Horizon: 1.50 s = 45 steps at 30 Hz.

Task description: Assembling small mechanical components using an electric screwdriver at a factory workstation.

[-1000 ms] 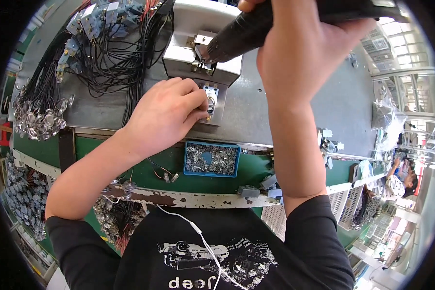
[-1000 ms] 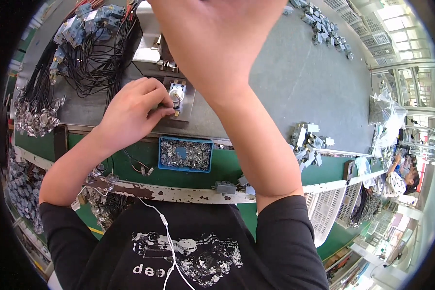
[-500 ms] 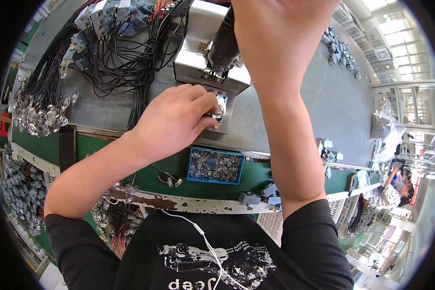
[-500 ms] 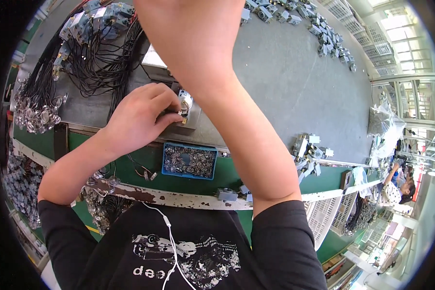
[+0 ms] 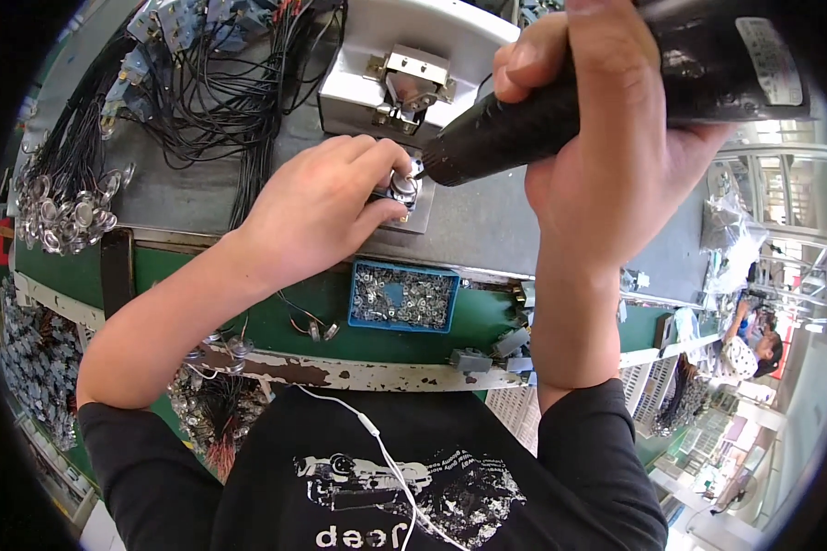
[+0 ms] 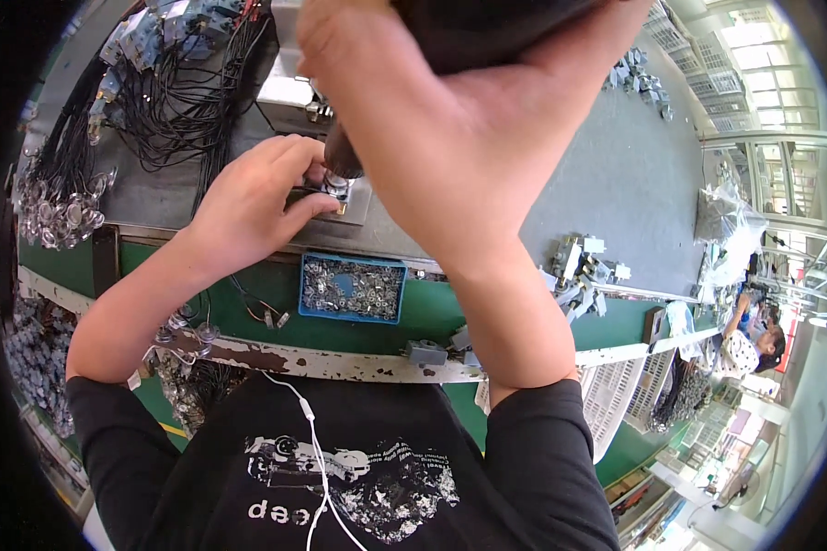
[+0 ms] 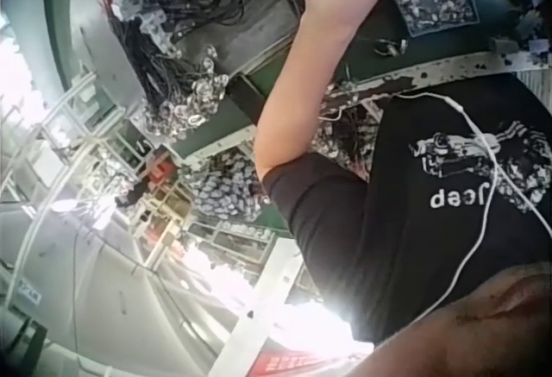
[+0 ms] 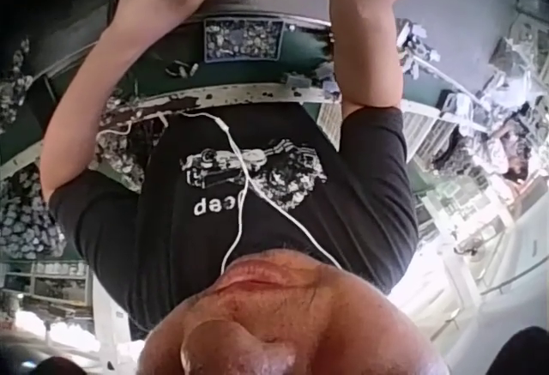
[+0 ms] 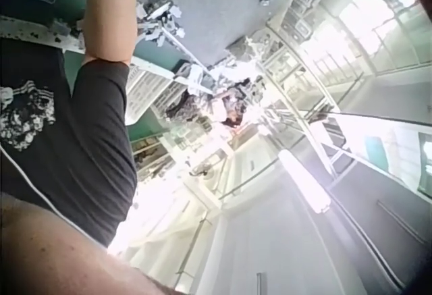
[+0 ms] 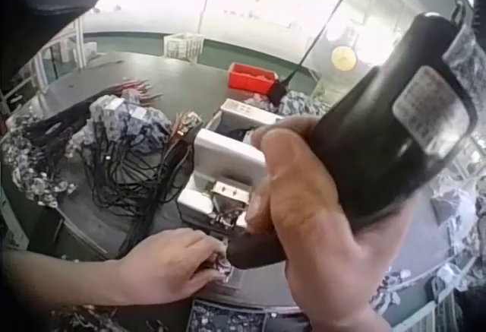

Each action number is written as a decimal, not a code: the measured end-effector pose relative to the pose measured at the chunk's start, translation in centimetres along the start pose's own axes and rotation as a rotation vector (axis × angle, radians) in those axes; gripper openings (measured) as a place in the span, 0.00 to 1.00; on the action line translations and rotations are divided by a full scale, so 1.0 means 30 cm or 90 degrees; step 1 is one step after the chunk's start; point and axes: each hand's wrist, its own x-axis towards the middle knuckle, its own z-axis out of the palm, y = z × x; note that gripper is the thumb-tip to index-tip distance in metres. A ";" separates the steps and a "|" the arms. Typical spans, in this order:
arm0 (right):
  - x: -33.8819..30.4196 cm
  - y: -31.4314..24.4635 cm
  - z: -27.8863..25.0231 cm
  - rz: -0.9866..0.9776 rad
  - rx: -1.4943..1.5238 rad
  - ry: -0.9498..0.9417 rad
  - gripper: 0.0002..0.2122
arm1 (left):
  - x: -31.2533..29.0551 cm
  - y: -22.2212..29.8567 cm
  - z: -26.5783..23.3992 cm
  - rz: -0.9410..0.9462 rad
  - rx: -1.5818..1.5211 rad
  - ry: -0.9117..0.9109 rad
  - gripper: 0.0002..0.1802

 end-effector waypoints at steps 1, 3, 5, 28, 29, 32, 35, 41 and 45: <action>-0.007 0.001 -0.001 0.001 -0.003 -0.001 0.13 | -0.001 0.001 0.000 -0.008 -0.007 -0.005 0.16; -0.024 0.003 0.006 0.001 -0.007 -0.005 0.13 | 0.004 0.004 -0.002 -0.007 0.001 -0.008 0.16; -0.026 0.004 -0.002 0.002 -0.008 -0.010 0.12 | 0.005 0.002 -0.001 -0.007 0.011 -0.011 0.17; -0.048 0.032 0.008 -0.010 -0.011 -0.090 0.12 | -0.005 -0.002 0.002 -0.002 0.023 -0.027 0.19; -0.050 0.031 0.007 -0.011 -0.011 -0.093 0.12 | -0.006 -0.002 0.000 -0.002 0.024 -0.027 0.19; -0.040 0.042 0.002 -0.012 -0.016 -0.098 0.12 | -0.003 -0.002 0.006 -0.008 0.043 -0.040 0.21; -0.043 0.050 -0.002 -0.006 -0.017 -0.108 0.12 | -0.005 -0.007 0.012 0.035 0.066 -0.006 0.21; -0.072 0.043 -0.008 0.000 -0.026 -0.120 0.12 | -0.001 -0.011 0.010 0.012 0.071 -0.074 0.20; -0.072 0.050 0.000 -0.005 -0.028 -0.133 0.12 | -0.004 -0.019 0.012 0.018 0.070 -0.063 0.21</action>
